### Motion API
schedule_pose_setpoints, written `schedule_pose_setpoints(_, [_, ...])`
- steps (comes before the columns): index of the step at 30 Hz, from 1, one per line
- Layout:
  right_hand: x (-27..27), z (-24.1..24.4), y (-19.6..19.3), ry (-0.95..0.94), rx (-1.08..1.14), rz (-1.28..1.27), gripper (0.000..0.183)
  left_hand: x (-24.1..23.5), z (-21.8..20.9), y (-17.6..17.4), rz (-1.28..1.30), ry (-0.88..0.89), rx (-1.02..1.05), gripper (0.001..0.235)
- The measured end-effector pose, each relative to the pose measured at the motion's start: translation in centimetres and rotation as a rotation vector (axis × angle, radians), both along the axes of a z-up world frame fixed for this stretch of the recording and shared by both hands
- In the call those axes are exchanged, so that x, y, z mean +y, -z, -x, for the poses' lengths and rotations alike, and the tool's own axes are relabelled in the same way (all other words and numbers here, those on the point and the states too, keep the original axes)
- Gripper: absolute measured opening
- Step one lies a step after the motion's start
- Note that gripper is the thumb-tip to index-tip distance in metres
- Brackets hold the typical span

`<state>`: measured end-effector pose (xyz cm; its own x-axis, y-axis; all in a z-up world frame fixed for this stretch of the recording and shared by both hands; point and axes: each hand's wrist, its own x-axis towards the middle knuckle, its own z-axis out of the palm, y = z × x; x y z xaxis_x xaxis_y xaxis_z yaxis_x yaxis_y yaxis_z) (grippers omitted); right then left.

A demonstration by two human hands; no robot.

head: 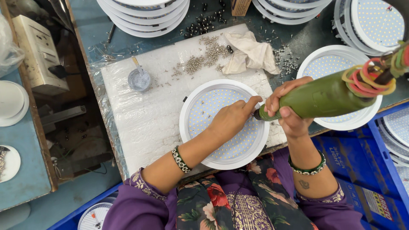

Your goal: The person assembles LED light fixtures by placing circular LED boards into plastic frames and securing them with a handheld power screwdriver.

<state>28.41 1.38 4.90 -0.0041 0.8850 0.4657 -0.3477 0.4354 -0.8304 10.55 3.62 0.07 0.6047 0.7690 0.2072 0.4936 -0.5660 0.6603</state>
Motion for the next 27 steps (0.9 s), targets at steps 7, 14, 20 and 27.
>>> schedule_pose_setpoints(7, [0.4, -0.3, 0.8, 0.000, -0.021, 0.015, 0.046, 0.3, -0.1, -0.2, 0.050, -0.003, 0.048, 0.041])
schedule_pose_setpoints(14, [0.5, -0.4, 1.0, -0.033, 0.018, 0.025, 0.045, 0.0, -0.3, 0.1, 0.061, -0.014, 0.056, 0.039])
schedule_pose_setpoints(20, [0.5, 0.3, -0.2, -0.102, 0.016, -0.027, 0.044, 1.4, 2.1, -1.4, 0.234, 0.009, -0.333, 0.046])
schedule_pose_setpoints(27, [1.1, 1.0, -4.4, -0.085, 0.017, -0.081, 0.039, 1.8, 11.2, -2.9, -0.099, -0.355, 0.055, 0.018])
